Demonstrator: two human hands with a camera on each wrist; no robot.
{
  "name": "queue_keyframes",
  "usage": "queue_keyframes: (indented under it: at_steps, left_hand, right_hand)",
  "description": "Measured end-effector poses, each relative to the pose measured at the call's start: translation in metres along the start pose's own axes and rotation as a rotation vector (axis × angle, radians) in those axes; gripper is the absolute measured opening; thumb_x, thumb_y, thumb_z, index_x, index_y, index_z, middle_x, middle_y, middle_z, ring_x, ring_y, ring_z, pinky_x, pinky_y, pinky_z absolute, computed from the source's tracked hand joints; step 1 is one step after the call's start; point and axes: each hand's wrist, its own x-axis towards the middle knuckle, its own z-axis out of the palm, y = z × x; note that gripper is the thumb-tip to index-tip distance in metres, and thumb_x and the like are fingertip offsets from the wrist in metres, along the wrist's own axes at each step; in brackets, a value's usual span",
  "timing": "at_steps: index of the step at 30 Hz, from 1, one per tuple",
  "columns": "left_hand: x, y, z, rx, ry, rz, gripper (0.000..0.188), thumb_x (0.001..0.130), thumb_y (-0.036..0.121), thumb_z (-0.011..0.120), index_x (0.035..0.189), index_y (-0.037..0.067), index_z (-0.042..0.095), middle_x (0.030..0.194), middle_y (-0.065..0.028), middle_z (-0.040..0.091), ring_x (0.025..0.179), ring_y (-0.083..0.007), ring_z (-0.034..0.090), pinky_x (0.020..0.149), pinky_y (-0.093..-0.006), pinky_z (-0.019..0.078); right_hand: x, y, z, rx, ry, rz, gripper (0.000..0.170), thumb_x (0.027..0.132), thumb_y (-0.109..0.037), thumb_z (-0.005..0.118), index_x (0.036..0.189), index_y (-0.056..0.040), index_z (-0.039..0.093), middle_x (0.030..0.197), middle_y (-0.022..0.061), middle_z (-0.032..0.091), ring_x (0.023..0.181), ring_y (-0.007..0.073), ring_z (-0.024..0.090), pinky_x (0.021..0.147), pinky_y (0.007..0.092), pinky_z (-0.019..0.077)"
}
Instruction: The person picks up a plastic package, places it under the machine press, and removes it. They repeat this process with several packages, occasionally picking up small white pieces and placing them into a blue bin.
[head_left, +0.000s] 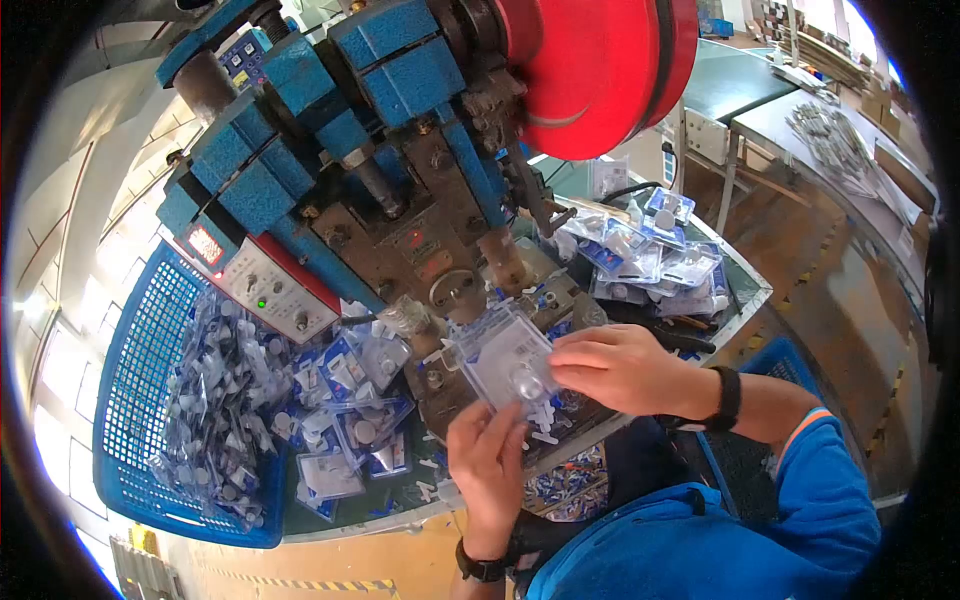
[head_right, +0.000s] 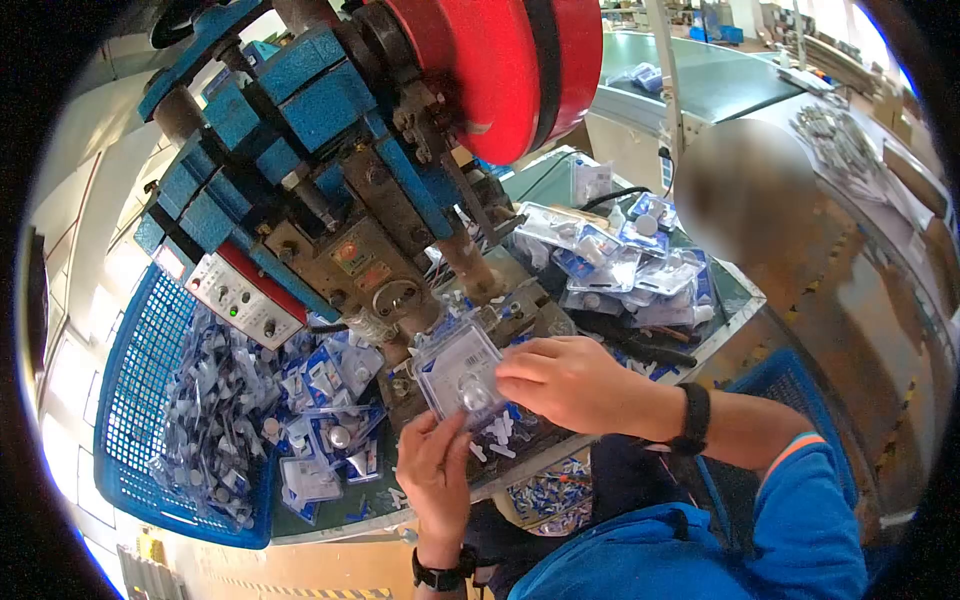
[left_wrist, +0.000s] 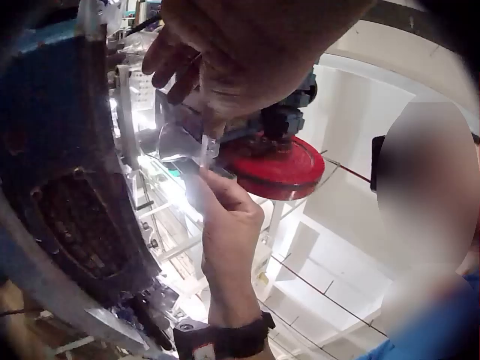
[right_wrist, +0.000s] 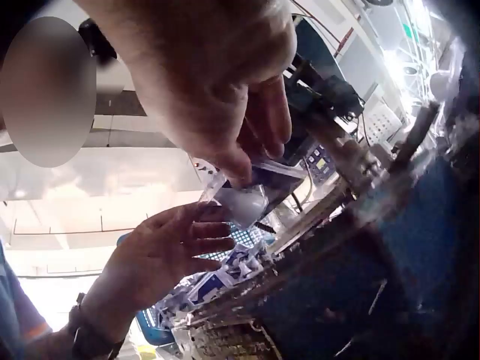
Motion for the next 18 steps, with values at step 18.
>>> queue_keyframes:
  at_steps: [18]
  left_hand:
    - [0.016,-0.046,0.01,0.05,-0.139,0.042,0.029,0.08,-0.004,0.068,0.109,0.001,0.07,0.132,-0.022,0.056,0.123,-0.0395,0.055,0.1,-0.0424,0.0464]
  right_hand:
    - [0.0,0.011,0.036,0.051,-0.063,0.118,0.019,0.076,-0.008,0.065,0.094,-0.004,0.067,0.106,0.007,0.065,0.105,0.0237,0.065,0.082,0.0336,0.0572]
